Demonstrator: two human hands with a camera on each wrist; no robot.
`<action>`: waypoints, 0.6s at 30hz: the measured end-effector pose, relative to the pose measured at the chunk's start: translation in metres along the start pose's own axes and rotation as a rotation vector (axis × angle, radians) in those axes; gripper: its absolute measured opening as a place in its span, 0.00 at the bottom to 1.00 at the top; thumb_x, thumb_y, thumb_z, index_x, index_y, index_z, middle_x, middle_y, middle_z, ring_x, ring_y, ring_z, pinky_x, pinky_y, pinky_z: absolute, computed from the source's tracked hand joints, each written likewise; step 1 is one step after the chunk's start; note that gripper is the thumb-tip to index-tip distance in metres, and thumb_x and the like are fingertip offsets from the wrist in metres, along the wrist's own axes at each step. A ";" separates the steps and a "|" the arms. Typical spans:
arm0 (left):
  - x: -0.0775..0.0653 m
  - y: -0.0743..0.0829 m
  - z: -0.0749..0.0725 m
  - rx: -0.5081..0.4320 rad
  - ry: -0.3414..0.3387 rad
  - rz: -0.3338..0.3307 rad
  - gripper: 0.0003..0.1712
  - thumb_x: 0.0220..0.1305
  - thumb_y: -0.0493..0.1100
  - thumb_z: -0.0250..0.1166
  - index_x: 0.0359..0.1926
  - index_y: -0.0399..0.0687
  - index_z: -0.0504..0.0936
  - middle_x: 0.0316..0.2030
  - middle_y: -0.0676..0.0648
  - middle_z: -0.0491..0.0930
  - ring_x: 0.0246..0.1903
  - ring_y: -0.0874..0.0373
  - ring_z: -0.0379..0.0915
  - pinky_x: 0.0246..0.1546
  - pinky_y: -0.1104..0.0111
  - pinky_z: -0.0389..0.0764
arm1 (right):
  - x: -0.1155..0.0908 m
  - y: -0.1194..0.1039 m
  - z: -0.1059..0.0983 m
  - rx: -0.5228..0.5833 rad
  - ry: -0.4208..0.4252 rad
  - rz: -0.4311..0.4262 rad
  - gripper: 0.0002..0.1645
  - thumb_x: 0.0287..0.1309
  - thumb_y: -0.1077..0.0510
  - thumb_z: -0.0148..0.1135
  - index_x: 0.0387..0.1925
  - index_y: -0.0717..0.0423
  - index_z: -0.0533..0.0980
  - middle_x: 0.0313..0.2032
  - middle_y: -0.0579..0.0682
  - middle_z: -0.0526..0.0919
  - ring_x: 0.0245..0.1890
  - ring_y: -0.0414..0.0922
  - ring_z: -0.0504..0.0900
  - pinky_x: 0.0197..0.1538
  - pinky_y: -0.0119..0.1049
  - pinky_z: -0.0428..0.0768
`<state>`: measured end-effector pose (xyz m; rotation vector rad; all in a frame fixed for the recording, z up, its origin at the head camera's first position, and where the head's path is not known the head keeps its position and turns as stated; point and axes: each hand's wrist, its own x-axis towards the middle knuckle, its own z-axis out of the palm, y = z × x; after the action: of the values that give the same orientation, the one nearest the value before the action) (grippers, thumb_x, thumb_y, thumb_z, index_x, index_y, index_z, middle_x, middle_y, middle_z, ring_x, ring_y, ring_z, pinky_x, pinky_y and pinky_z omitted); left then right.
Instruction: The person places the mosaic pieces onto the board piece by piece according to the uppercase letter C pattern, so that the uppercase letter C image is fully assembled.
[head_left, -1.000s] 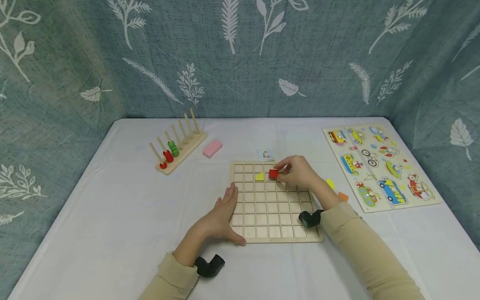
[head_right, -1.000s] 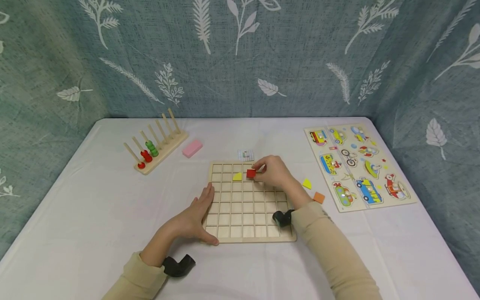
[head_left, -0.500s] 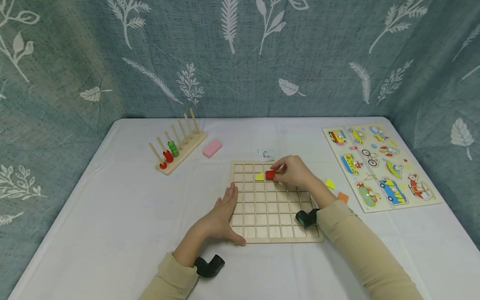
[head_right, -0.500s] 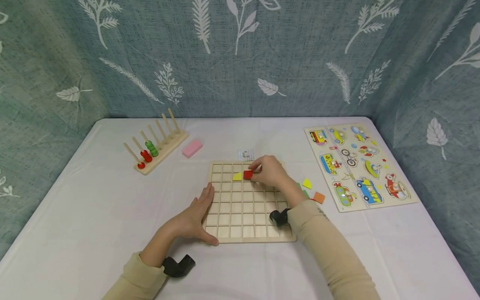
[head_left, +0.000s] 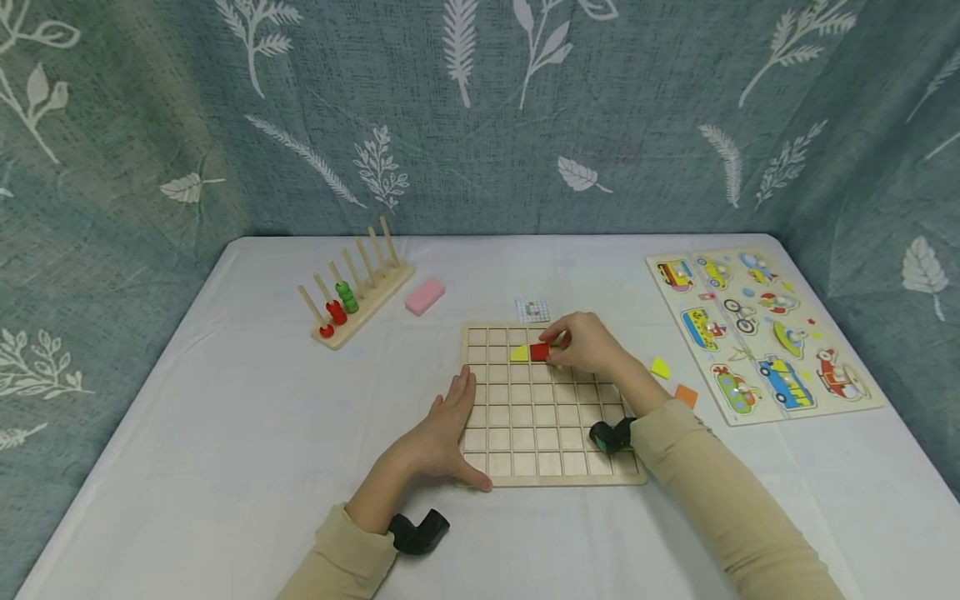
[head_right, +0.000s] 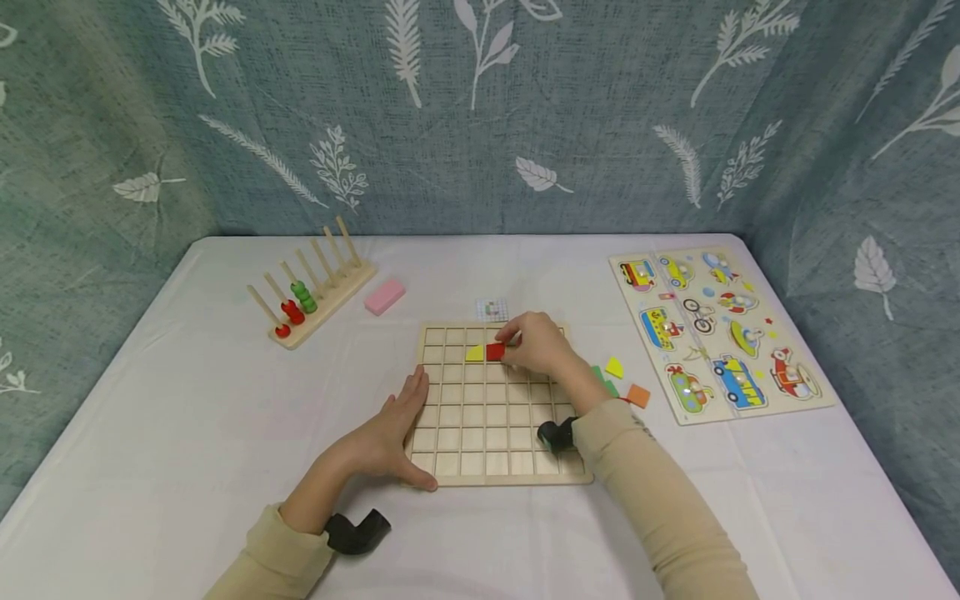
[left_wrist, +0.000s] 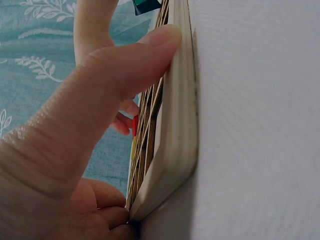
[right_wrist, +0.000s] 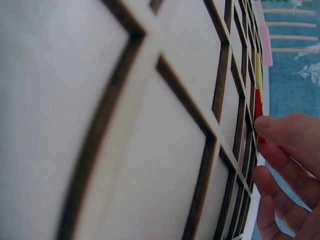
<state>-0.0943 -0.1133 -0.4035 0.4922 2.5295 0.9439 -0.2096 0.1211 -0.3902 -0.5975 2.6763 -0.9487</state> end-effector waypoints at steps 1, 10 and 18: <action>0.000 0.000 0.000 0.000 0.001 0.001 0.79 0.24 0.50 0.82 0.68 0.30 0.36 0.69 0.38 0.28 0.68 0.49 0.24 0.66 0.53 0.38 | 0.000 0.000 0.000 0.000 0.000 0.001 0.15 0.45 0.66 0.67 0.40 0.62 0.81 0.37 0.54 0.82 0.32 0.45 0.78 0.36 0.36 0.77; 0.000 0.000 0.001 0.002 -0.001 -0.005 0.79 0.24 0.50 0.82 0.68 0.31 0.35 0.69 0.39 0.28 0.69 0.49 0.24 0.66 0.54 0.38 | 0.000 -0.002 0.001 0.003 -0.010 0.014 0.15 0.45 0.66 0.67 0.39 0.62 0.81 0.38 0.54 0.82 0.32 0.45 0.77 0.36 0.35 0.76; 0.001 -0.001 0.001 -0.003 0.000 -0.001 0.79 0.25 0.50 0.82 0.68 0.30 0.36 0.69 0.38 0.28 0.69 0.48 0.25 0.66 0.53 0.38 | 0.001 -0.001 0.001 0.001 -0.014 0.013 0.16 0.45 0.66 0.67 0.40 0.62 0.81 0.39 0.54 0.82 0.32 0.44 0.77 0.35 0.35 0.76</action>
<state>-0.0949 -0.1134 -0.4048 0.4906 2.5275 0.9475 -0.2097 0.1196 -0.3909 -0.5844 2.6638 -0.9387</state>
